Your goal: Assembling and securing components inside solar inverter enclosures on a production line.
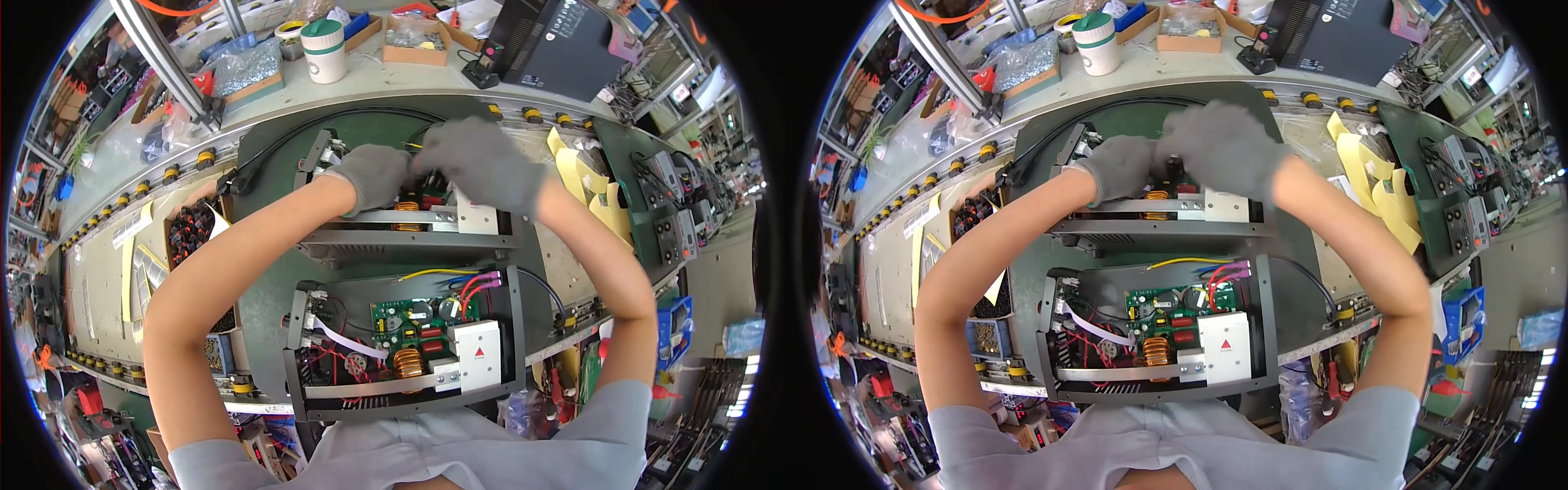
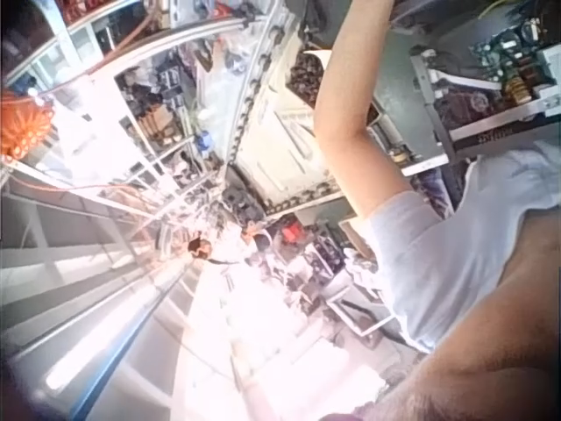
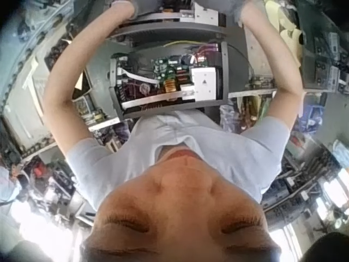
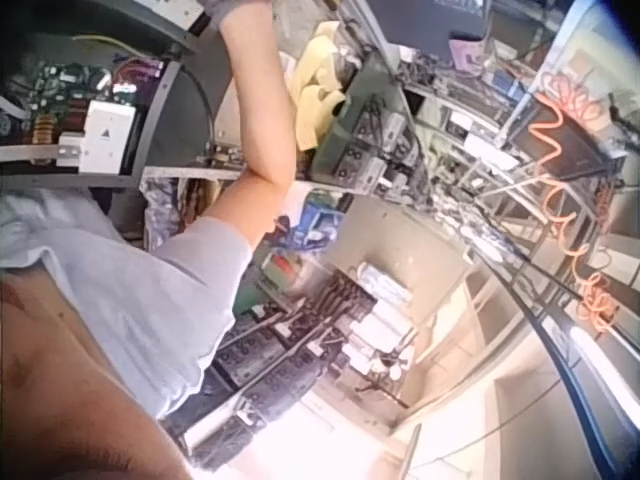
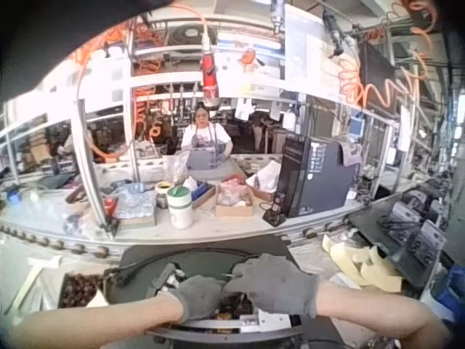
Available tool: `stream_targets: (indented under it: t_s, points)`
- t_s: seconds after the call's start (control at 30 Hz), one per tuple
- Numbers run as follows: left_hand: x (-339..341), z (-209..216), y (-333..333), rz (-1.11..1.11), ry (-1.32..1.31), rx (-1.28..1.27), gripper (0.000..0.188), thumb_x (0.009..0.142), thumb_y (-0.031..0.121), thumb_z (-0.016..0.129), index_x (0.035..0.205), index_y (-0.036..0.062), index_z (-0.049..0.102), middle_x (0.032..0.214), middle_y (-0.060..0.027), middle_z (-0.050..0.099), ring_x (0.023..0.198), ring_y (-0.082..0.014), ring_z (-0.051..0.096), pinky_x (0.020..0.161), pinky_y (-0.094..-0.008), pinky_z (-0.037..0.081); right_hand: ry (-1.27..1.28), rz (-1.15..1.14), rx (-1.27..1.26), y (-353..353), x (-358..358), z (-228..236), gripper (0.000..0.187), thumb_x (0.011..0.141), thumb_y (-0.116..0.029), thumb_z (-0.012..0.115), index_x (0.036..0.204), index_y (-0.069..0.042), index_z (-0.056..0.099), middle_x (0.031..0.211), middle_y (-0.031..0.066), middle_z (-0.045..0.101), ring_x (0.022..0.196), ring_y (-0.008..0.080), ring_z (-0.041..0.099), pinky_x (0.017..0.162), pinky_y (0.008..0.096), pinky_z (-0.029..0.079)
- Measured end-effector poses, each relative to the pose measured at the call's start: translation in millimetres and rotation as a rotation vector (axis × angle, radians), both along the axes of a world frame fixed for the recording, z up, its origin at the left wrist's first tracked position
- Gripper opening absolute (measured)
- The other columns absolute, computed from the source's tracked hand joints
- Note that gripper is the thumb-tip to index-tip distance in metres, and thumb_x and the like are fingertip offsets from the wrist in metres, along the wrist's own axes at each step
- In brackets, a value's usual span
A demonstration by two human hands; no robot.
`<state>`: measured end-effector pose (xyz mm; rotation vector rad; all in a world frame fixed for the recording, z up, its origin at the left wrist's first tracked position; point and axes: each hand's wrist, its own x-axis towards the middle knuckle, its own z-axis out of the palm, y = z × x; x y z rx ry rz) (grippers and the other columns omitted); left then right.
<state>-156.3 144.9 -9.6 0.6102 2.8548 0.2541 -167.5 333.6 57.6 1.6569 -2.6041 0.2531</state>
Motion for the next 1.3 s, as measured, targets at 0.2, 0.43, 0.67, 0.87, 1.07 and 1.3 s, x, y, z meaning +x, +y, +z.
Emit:
stream_targets:
  t_s: [0.2,0.43,0.67,0.87,1.07,1.3]
  points:
    - [-7,-17,-17,-0.24,0.032,0.294,0.026,0.081,0.015,0.055,0.104,0.0088,0.066,0.101,-0.0157,0.065,0.094,-0.0333,0.061,0.083,-0.0406,0.047,0.001,-0.464,-0.668,135,126,41,0.028,0.075,0.008,0.048,0.093,-0.002,0.067,0.089,0.0126,0.064,0.08,0.0281,0.06,0.072,0.0342,0.048]
    - [6,13,-15,-0.372,-0.041,0.289,0.031,0.091,0.024,0.047,0.111,0.0053,0.061,0.105,-0.0209,0.062,0.096,-0.0363,0.06,0.086,-0.0415,0.045,0.476,-1.11,-0.642,283,295,-5,0.022,0.076,0.01,0.049,0.09,0.003,0.065,0.093,0.0114,0.065,0.085,0.0188,0.061,0.078,0.028,0.047]
    - [-11,-3,-14,-0.201,0.009,-0.091,0.038,0.094,0.03,0.039,0.111,0.0024,0.059,0.1,-0.0292,0.057,0.093,-0.0452,0.054,0.084,-0.0455,0.043,0.646,-1.633,-1.388,406,392,-72,0.025,0.082,-0.003,0.053,0.103,0.002,0.065,0.096,0.0086,0.065,0.087,0.0153,0.059,0.079,0.0271,0.047]
    - [8,28,22,-0.196,-0.108,-0.166,0.038,0.094,0.028,0.038,0.116,0.0052,0.059,0.1,-0.0279,0.058,0.095,-0.0429,0.056,0.085,-0.0438,0.043,0.249,-1.911,-0.928,498,351,-157,0.054,0.074,-0.034,0.07,0.11,0.005,0.058,0.093,0.0121,0.063,0.083,0.0211,0.058,0.08,0.0342,0.046]
    - [56,54,-13,-0.147,0.353,0.211,0.03,0.09,0.026,0.051,0.111,0.0068,0.061,0.106,-0.016,0.06,0.096,-0.0341,0.058,0.083,-0.0387,0.046,-0.217,-1.909,-1.39,495,304,-149,0.024,0.075,-0.029,0.067,0.092,-0.013,0.062,0.068,-0.002,0.054,0.055,0.013,0.051,0.05,0.0279,0.041]
    - [122,81,-75,0.071,0.437,0.508,0.033,0.089,0.03,0.057,0.106,0.0019,0.062,0.1,-0.0151,0.061,0.086,-0.0295,0.061,0.079,-0.0328,0.047,0.081,-1.39,-1.604,386,382,2,0.033,0.081,-0.031,0.065,0.104,-0.008,0.06,0.087,0.0047,0.06,0.078,0.0174,0.059,0.066,0.0314,0.05]
